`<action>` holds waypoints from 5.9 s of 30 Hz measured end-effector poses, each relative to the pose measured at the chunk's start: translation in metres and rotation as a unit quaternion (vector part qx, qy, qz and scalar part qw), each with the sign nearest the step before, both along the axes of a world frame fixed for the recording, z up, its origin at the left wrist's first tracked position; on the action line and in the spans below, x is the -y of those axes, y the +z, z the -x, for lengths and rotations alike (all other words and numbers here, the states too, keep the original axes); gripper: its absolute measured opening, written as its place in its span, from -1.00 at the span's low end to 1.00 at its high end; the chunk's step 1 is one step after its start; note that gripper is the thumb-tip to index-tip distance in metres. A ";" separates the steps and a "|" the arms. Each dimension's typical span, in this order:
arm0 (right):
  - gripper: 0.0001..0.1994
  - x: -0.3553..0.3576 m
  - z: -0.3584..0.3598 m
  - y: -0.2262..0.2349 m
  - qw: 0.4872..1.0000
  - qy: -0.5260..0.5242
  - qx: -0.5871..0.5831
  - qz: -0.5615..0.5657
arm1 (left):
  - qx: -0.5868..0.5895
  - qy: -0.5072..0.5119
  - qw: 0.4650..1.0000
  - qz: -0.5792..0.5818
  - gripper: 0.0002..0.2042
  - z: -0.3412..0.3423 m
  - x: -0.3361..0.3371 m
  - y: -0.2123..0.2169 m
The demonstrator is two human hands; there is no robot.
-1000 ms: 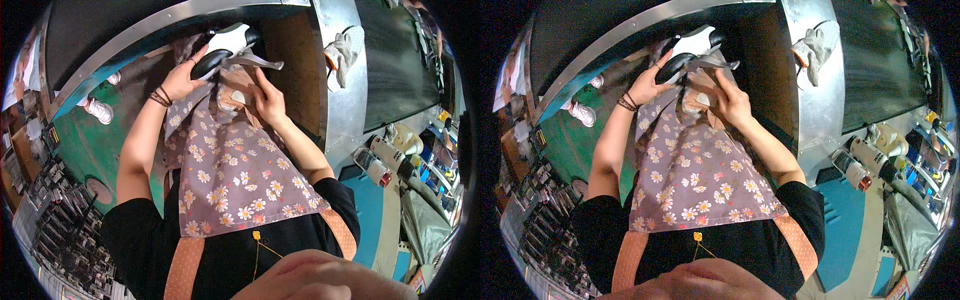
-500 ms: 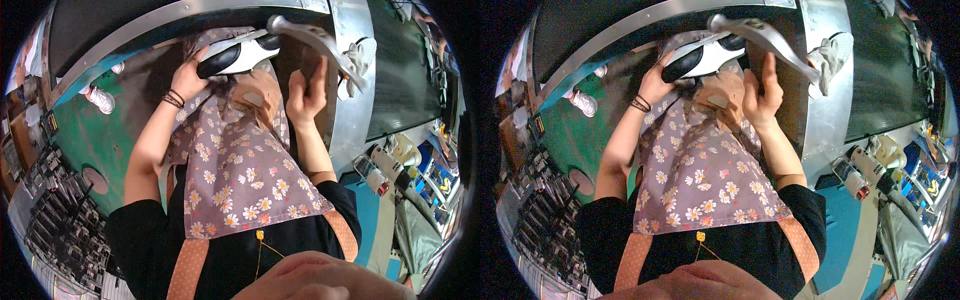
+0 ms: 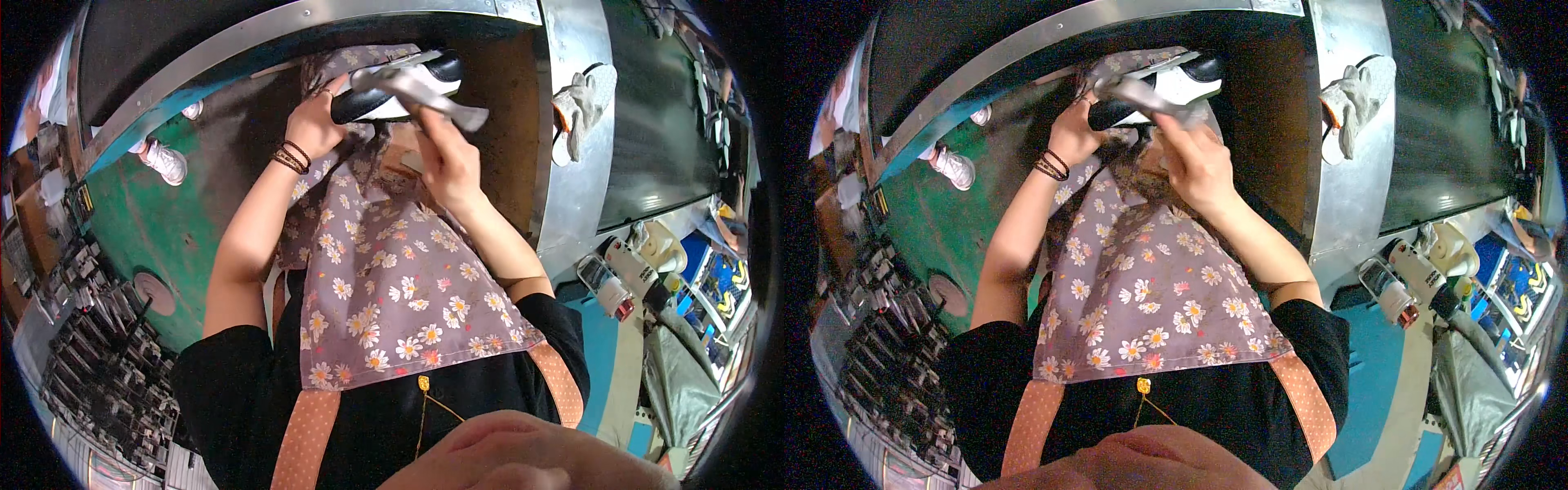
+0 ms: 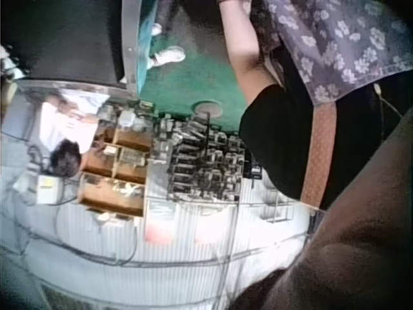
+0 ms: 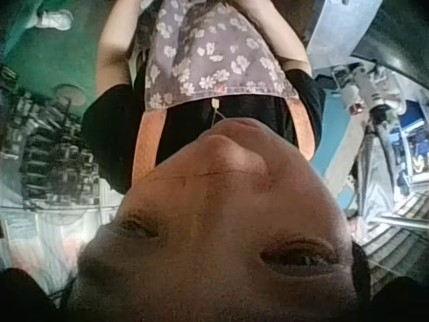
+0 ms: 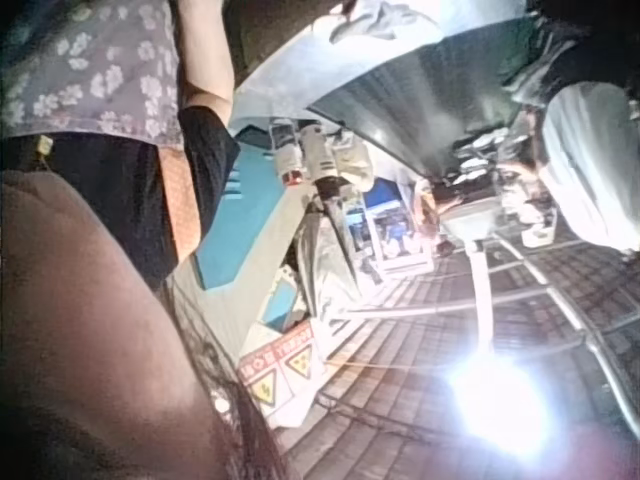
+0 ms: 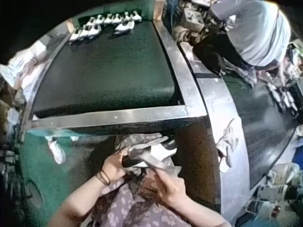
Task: The person uses a hammer to tap and shape the heel area of a black shoe held against a floral-patterned cloth. The person briefly handles a smartphone and a pink water bottle before resuming the hammering task on the shoe. The person repeats this process on a second black shoe.
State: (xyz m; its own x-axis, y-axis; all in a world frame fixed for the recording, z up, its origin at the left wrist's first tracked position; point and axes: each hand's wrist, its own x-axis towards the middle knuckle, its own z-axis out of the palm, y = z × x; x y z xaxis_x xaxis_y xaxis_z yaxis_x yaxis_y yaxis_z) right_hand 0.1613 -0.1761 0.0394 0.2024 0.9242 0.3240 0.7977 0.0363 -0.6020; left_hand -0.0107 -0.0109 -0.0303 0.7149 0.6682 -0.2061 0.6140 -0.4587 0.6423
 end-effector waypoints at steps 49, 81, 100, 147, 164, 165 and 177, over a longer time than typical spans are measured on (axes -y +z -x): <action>-0.50 0.192 -0.131 0.021 0.772 -0.621 0.092 0.101 | 0.474 0.076 0.578 0.659 -0.23 0.020 -0.076 0.146; -0.64 0.231 -0.091 0.094 0.708 -0.636 0.275 0.135 | 0.130 -0.034 0.958 -0.255 -0.58 -0.160 -0.335 0.098; -0.90 0.326 -0.115 0.014 0.540 -0.744 0.169 -0.355 | 0.233 -0.383 0.879 0.165 -0.54 -0.142 -0.002 0.241; -0.74 0.182 -0.084 0.140 0.863 -0.225 -0.400 -0.210 | 0.317 -0.343 0.788 0.402 -0.17 -0.122 0.098 0.234; -0.23 0.097 -0.052 0.134 0.918 0.049 -0.325 -0.223 | 0.413 -0.201 0.700 0.547 -0.36 -0.087 0.070 0.228; -0.19 0.089 -0.049 0.134 0.929 0.056 -0.276 -0.242 | 0.402 -0.217 0.654 0.604 -0.30 -0.089 0.066 0.219; -0.27 0.065 -0.044 0.133 0.975 0.099 -0.034 -0.197 | 0.303 -0.093 0.535 0.783 -0.46 -0.086 0.090 0.192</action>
State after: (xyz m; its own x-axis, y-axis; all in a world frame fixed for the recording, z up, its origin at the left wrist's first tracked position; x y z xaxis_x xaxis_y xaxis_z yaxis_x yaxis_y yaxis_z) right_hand 0.2054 -0.2411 0.1724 0.0657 0.7543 0.6532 0.7105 0.4243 -0.5614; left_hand 0.0758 -0.1011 0.1621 0.9915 -0.0797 -0.1025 0.1134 0.9162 0.3844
